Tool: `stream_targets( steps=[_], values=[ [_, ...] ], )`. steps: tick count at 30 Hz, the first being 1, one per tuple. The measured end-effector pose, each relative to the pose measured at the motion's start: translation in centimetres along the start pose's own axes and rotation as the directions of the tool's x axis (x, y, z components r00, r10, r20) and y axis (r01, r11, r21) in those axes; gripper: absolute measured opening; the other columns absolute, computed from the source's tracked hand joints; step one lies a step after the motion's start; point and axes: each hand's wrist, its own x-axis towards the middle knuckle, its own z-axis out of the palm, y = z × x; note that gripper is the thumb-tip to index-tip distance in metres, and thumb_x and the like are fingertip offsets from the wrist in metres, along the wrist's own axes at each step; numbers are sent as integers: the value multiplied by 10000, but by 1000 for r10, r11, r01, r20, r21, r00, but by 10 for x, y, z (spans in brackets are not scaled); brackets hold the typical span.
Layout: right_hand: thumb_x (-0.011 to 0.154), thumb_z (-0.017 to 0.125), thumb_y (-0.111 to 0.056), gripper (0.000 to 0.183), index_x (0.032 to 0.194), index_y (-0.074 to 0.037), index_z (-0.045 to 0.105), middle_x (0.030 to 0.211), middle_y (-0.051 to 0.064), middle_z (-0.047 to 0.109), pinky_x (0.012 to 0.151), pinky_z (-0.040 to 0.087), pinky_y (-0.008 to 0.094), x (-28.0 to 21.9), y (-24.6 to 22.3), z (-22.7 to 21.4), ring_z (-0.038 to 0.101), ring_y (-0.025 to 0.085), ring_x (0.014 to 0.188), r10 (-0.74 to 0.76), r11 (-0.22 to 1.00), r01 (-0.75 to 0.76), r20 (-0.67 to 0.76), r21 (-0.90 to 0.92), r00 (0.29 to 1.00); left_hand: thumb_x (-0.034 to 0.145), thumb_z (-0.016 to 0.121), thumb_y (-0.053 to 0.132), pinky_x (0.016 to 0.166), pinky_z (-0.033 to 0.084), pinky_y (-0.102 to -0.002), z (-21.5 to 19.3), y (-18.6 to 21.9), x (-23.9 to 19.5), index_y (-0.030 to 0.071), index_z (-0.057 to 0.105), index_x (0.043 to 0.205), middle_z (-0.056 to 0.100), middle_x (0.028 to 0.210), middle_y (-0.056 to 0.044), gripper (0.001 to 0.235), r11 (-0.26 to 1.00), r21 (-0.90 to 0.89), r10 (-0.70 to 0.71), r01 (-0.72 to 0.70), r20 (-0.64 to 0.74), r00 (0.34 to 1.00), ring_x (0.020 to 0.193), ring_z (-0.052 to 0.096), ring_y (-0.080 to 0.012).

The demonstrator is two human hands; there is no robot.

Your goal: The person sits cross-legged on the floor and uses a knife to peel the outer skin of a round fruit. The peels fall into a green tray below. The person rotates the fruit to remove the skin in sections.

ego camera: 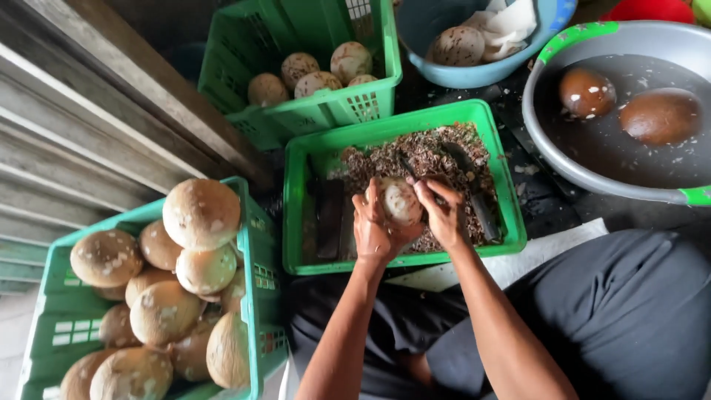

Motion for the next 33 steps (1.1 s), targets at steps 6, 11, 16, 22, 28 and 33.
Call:
stream_targets(
  steps=[6, 11, 16, 22, 28, 33],
  values=[
    [955, 772, -146, 204, 1000, 51, 748, 954, 210, 738, 912, 547, 385, -12, 50, 12, 720, 269, 923, -93, 994, 81, -173, -74, 980, 515, 925, 200, 994, 538, -553, -1, 9, -7, 173, 284, 1550, 430, 1198, -196, 1218, 1000, -4, -1, 1, -45, 999, 1130, 590, -534],
    [972, 728, -144, 176, 1019, 25, 740, 967, 210, 722, 912, 542, 428, -1, 65, 3, 708, 321, 960, -125, 988, 118, -69, -102, 990, 495, 903, 298, 976, 546, -562, 9, -3, 3, 189, 316, 1532, 443, 1190, -175, 1197, 1000, -18, 10, -12, -90, 996, 1105, 611, -524],
    [921, 776, -163, 152, 994, -30, 775, 943, 157, 758, 869, 569, 398, 5, -33, 11, 738, 301, 938, -148, 984, 153, 51, -91, 988, 488, 926, 354, 962, 556, -538, -1, -3, -1, 216, 389, 1468, 488, 1161, -151, 1126, 999, -50, -22, 20, -38, 999, 1095, 639, -486],
    [915, 822, -349, 255, 1013, -118, 781, 873, 64, 738, 626, 563, 355, 32, 45, -9, 672, 162, 795, 151, 987, -149, 23, -66, 988, 416, 951, 459, 1116, 417, -607, -32, -21, 17, 297, 321, 1541, 506, 1372, -222, 1299, 976, -210, 90, -59, 139, 986, 1312, 523, -458],
    [975, 752, -305, 194, 1057, -129, 746, 906, 25, 626, 553, 450, 340, 7, 45, -25, 538, 174, 831, 431, 899, -410, -144, 154, 891, 444, 949, 568, 1074, 317, -761, -23, -15, 9, 201, 213, 1611, 397, 1508, -243, 1427, 971, 87, 211, -222, 115, 971, 1386, 419, -478],
    [948, 731, -204, 125, 1009, -105, 777, 1038, 89, 725, 872, 532, 380, 3, 6, -5, 673, 277, 996, -373, 883, 405, 169, -238, 912, 483, 909, 230, 945, 552, -563, 8, -37, 21, 74, 368, 1490, 485, 1298, -192, 1154, 958, 35, 285, -283, -63, 956, 1099, 612, -475]
  ],
)
